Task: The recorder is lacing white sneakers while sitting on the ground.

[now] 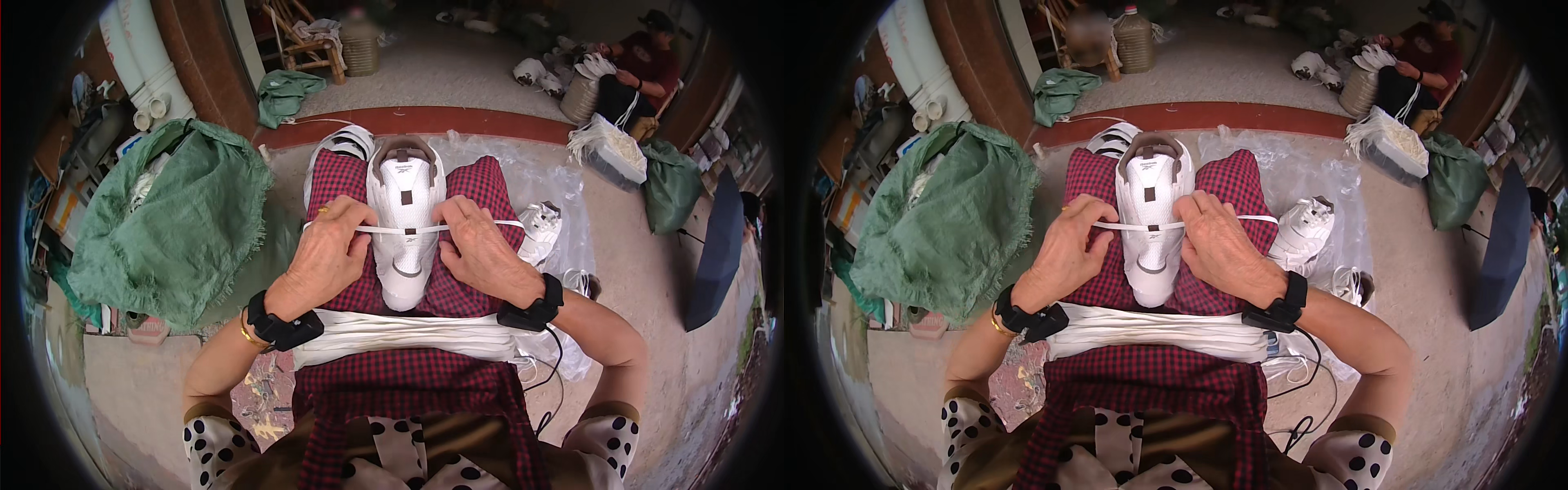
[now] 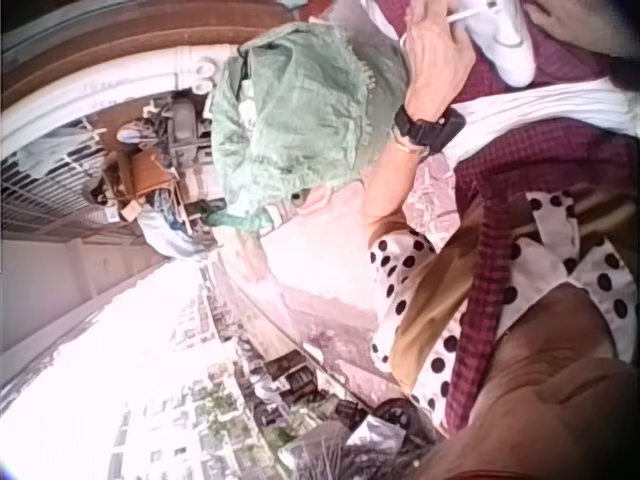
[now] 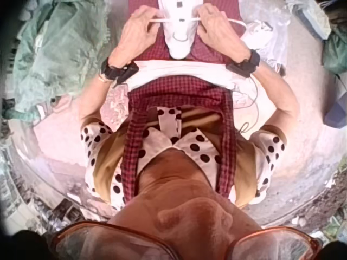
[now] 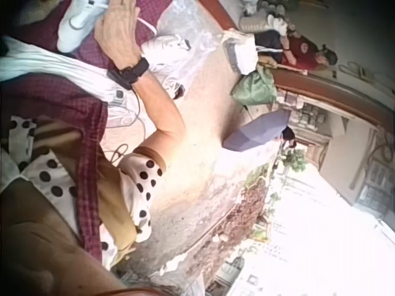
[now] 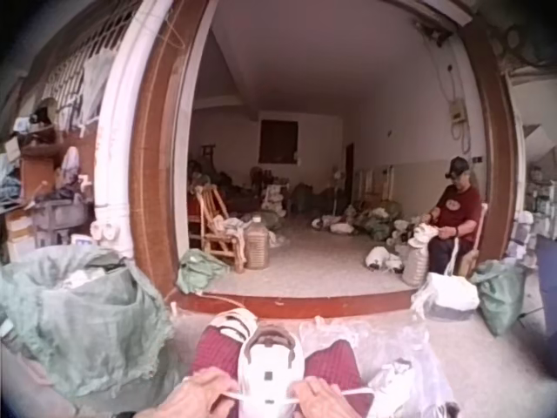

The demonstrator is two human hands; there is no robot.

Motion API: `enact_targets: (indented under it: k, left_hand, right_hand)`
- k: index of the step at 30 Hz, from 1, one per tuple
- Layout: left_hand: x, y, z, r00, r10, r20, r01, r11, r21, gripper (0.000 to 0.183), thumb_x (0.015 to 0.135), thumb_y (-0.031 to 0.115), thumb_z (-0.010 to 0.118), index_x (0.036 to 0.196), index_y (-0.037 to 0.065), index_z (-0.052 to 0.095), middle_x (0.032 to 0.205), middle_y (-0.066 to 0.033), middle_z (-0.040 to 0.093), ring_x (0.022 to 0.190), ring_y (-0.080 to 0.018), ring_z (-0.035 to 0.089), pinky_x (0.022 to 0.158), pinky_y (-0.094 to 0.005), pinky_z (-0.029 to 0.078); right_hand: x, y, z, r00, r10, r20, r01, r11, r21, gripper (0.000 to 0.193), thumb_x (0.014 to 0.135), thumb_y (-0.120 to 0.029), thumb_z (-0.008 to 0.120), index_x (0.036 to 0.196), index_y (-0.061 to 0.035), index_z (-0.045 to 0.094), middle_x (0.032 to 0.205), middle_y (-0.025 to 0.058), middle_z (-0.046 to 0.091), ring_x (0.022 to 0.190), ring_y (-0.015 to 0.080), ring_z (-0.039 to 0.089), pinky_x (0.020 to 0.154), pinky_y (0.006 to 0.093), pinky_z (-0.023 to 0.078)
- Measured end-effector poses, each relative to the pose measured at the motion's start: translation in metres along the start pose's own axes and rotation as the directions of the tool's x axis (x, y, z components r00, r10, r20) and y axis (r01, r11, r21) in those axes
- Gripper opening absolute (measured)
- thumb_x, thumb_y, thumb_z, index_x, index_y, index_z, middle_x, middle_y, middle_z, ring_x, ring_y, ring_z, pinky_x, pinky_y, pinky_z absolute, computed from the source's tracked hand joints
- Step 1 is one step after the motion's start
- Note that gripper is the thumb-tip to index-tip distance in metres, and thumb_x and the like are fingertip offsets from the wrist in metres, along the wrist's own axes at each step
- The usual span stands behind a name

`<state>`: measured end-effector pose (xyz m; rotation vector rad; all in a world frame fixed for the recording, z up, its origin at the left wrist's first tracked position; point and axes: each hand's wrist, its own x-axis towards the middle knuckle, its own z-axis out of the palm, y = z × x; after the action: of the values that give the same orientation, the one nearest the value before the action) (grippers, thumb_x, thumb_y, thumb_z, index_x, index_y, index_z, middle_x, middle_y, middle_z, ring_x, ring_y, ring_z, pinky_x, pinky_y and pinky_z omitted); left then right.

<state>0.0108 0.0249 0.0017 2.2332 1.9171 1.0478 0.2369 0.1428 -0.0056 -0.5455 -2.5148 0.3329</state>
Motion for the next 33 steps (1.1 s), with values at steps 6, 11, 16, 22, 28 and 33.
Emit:
enact_targets:
  k: [6, 11, 16, 22, 28, 33]
  left_hand:
    - [0.006, -0.011, 0.021, 0.988, 0.049, 0.148, -0.047, 0.999, -0.013, 0.03, 0.081, 0.001, 0.065, 0.107, 0.005, 0.052, 0.091, -0.0161, 0.056, 0.078, -0.0367, 0.063, 0.068, -0.0446, 0.051]
    - [0.015, -0.027, -0.001, 0.901, 0.316, 0.298, -0.404, 0.861, 0.308, 0.009, 0.086, 0.011, 0.059, 0.094, 0.007, 0.059, 0.079, -0.0124, 0.06, 0.073, -0.0328, 0.064, 0.061, -0.0412, 0.053]
    - [-0.02, -0.054, -0.052, 0.981, 0.168, 0.094, -0.193, 0.89, 0.414, 0.004, 0.086, 0.005, 0.06, 0.089, 0.007, 0.06, 0.076, -0.0123, 0.053, 0.069, -0.034, 0.059, 0.062, -0.0427, 0.048]
    - [-0.108, -0.132, -0.164, 0.964, -0.116, -0.241, 0.233, 0.807, 0.543, 0.014, 0.098, 0.005, 0.049, 0.097, -0.004, 0.06, 0.09, -0.0231, 0.059, 0.081, -0.0434, 0.057, 0.07, -0.0454, 0.044]
    - [-0.224, -0.243, -0.265, 0.897, -0.15, -0.416, 0.379, 0.743, 0.551, 0.025, 0.102, 0.008, 0.044, 0.109, -0.012, 0.057, 0.102, -0.026, 0.059, 0.091, -0.0423, 0.056, 0.084, -0.0406, 0.045]
    - [-0.235, -0.264, -0.302, 0.87, -0.345, -0.351, 0.491, 0.661, 0.567, 0.034, 0.103, 0.015, 0.047, 0.122, -0.01, 0.057, 0.122, -0.0292, 0.061, 0.112, -0.0423, 0.059, 0.094, -0.0423, 0.045]
  right_hand:
    - [0.005, 0.016, 0.017, 0.995, -0.024, 0.096, 0.031, 0.997, -0.072, 0.023, 0.084, -0.001, 0.06, 0.104, -0.0029, 0.048, 0.094, 0.0184, 0.054, 0.072, 0.0382, 0.062, 0.059, 0.0489, 0.051]
    - [-0.003, 0.031, 0.005, 0.967, -0.211, 0.14, 0.24, 0.94, -0.243, 0.011, 0.086, -0.004, 0.058, 0.094, -0.0022, 0.051, 0.08, 0.0148, 0.055, 0.064, 0.0352, 0.063, 0.05, 0.0446, 0.05]
    - [-0.033, 0.06, -0.031, 0.964, -0.183, 0.193, 0.233, 0.932, -0.278, 0.013, 0.091, -0.015, 0.057, 0.092, -0.0026, 0.052, 0.077, 0.0145, 0.06, 0.064, 0.0339, 0.064, 0.053, 0.0441, 0.051]
    - [-0.122, 0.112, -0.136, 0.987, 0.144, 0.075, -0.086, 0.853, -0.516, 0.009, 0.091, -0.012, 0.055, 0.095, -0.0052, 0.053, 0.079, 0.0141, 0.062, 0.068, 0.0376, 0.063, 0.06, 0.0464, 0.05]
    - [-0.191, 0.132, -0.201, 0.939, 0.34, -0.058, -0.31, 0.755, -0.578, 0.011, 0.092, -0.014, 0.053, 0.091, -0.0049, 0.048, 0.078, 0.0169, 0.059, 0.073, 0.0405, 0.061, 0.064, 0.0493, 0.047]
    - [-0.219, 0.137, -0.22, 0.898, 0.415, -0.145, -0.408, 0.661, -0.629, 0.011, 0.093, -0.015, 0.052, 0.092, -0.005, 0.048, 0.078, 0.0171, 0.059, 0.074, 0.0405, 0.061, 0.065, 0.0496, 0.048]
